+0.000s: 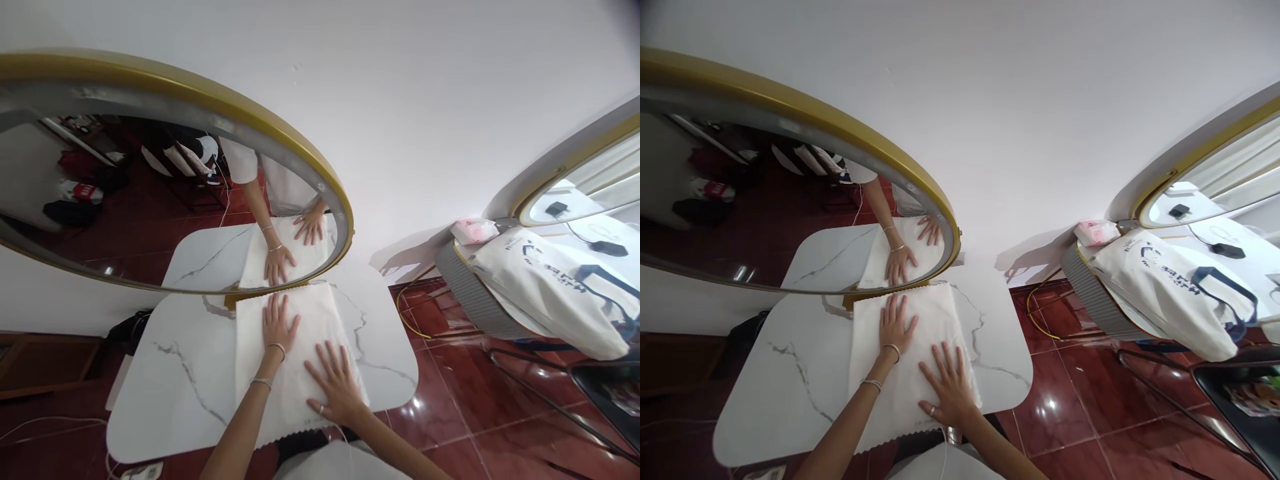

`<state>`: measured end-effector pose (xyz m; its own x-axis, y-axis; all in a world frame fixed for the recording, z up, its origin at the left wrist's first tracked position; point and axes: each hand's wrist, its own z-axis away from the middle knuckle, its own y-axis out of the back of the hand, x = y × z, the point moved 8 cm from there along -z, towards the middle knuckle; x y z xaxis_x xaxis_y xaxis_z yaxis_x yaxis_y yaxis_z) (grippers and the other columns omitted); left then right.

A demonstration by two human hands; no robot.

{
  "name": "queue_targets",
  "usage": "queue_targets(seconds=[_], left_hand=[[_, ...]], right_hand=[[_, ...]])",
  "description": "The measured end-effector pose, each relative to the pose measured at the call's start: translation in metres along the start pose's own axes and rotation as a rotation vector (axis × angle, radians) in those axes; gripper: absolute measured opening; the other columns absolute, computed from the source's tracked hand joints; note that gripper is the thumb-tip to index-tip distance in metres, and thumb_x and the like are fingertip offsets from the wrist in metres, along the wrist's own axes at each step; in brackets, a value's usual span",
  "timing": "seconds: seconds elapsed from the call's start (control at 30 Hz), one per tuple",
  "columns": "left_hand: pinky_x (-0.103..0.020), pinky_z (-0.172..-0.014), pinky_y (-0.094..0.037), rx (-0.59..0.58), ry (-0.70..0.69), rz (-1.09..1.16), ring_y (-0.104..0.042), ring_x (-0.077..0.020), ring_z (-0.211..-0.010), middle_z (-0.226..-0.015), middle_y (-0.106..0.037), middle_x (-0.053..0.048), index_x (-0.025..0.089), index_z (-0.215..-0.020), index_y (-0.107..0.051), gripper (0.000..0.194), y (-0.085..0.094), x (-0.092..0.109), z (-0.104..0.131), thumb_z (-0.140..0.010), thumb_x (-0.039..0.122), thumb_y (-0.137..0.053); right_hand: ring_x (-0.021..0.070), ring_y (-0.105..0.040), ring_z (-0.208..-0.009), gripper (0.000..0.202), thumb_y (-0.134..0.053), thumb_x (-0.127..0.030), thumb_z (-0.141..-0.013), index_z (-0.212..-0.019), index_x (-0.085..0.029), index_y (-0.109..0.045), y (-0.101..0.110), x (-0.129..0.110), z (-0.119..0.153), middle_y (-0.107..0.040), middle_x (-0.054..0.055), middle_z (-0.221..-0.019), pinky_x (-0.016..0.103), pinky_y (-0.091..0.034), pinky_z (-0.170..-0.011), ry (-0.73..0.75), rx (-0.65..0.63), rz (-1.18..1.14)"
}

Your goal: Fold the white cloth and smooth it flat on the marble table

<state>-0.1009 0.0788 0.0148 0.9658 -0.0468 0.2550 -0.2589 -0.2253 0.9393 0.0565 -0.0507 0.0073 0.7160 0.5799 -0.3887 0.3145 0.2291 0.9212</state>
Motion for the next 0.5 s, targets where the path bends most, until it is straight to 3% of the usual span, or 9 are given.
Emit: queue_targets(seconds=[0.13, 0.2, 0.27, 0.33, 0.4, 0.5], left_hand=[[-0.055, -0.117, -0.02, 0.016, 0.005, -0.005, -0.014, -0.0308, -0.148, -0.158, -0.022, -0.015, 0.016, -0.148, -0.031, 0.064, 0.018, -0.054, 0.004, -0.092, 0.045, -0.043], [-0.054, -0.117, -0.021, 0.019, -0.024, 0.013, -0.014, -0.0302, -0.148, -0.159, -0.022, -0.015, 0.016, -0.148, -0.034, 0.058, 0.019, -0.062, 0.002, -0.094, 0.036, -0.041], [-0.048, -0.118, -0.023, -0.046, -0.128, 0.051, -0.02, -0.0251, -0.147, -0.157, -0.028, -0.011, 0.019, -0.147, -0.037, 0.053, 0.009, -0.047, -0.003, -0.094, 0.021, -0.033], [-0.043, -0.119, -0.024, -0.14, -0.251, 0.092, -0.024, -0.0196, -0.146, -0.154, -0.035, -0.007, 0.022, -0.146, -0.038, 0.059, -0.007, -0.014, -0.007, -0.09, 0.009, -0.027], [-0.045, -0.119, -0.022, -0.173, -0.289, 0.11, -0.022, -0.0202, -0.147, -0.155, -0.034, -0.006, 0.023, -0.147, -0.036, 0.059, -0.02, 0.022, -0.012, -0.09, 0.01, -0.029], [-0.053, -0.119, -0.016, -0.134, -0.245, 0.115, -0.011, -0.0269, -0.149, -0.16, -0.021, -0.007, 0.026, -0.149, -0.033, 0.056, -0.027, 0.061, -0.018, -0.093, 0.028, -0.04]], right_hand=[[0.0427, -0.002, -0.146, 0.083, -0.044, -0.063, -0.09, -0.154, -0.033, -0.001, -0.011, -0.043, -0.029, 0.008, 0.012, -0.16, 0.072, -0.004, -0.109, 0.016, -0.088, -0.099], [0.0428, -0.002, -0.146, 0.083, -0.043, -0.063, -0.091, -0.154, -0.032, 0.0, -0.012, -0.055, -0.038, 0.01, 0.012, -0.16, 0.071, -0.005, -0.109, 0.006, -0.097, -0.122], [0.0422, -0.004, -0.146, 0.081, -0.043, -0.063, -0.091, -0.154, -0.033, -0.001, -0.012, -0.058, -0.041, 0.009, 0.011, -0.16, 0.07, -0.004, -0.11, -0.019, -0.08, -0.109], [0.0415, -0.006, -0.146, 0.08, -0.043, -0.063, -0.091, -0.154, -0.034, -0.003, -0.015, -0.052, -0.038, 0.005, 0.01, -0.161, 0.069, -0.002, -0.11, -0.058, -0.049, -0.068], [0.0413, -0.007, -0.146, 0.079, -0.043, -0.064, -0.09, -0.154, -0.035, -0.005, -0.018, -0.04, -0.03, 0.001, 0.01, -0.161, 0.068, -0.001, -0.111, -0.11, -0.013, -0.018], [0.0409, -0.007, -0.146, 0.079, -0.042, -0.065, -0.09, -0.154, -0.035, -0.007, -0.021, -0.022, -0.016, -0.003, 0.01, -0.161, 0.066, 0.0, -0.111, -0.161, 0.026, 0.046]])
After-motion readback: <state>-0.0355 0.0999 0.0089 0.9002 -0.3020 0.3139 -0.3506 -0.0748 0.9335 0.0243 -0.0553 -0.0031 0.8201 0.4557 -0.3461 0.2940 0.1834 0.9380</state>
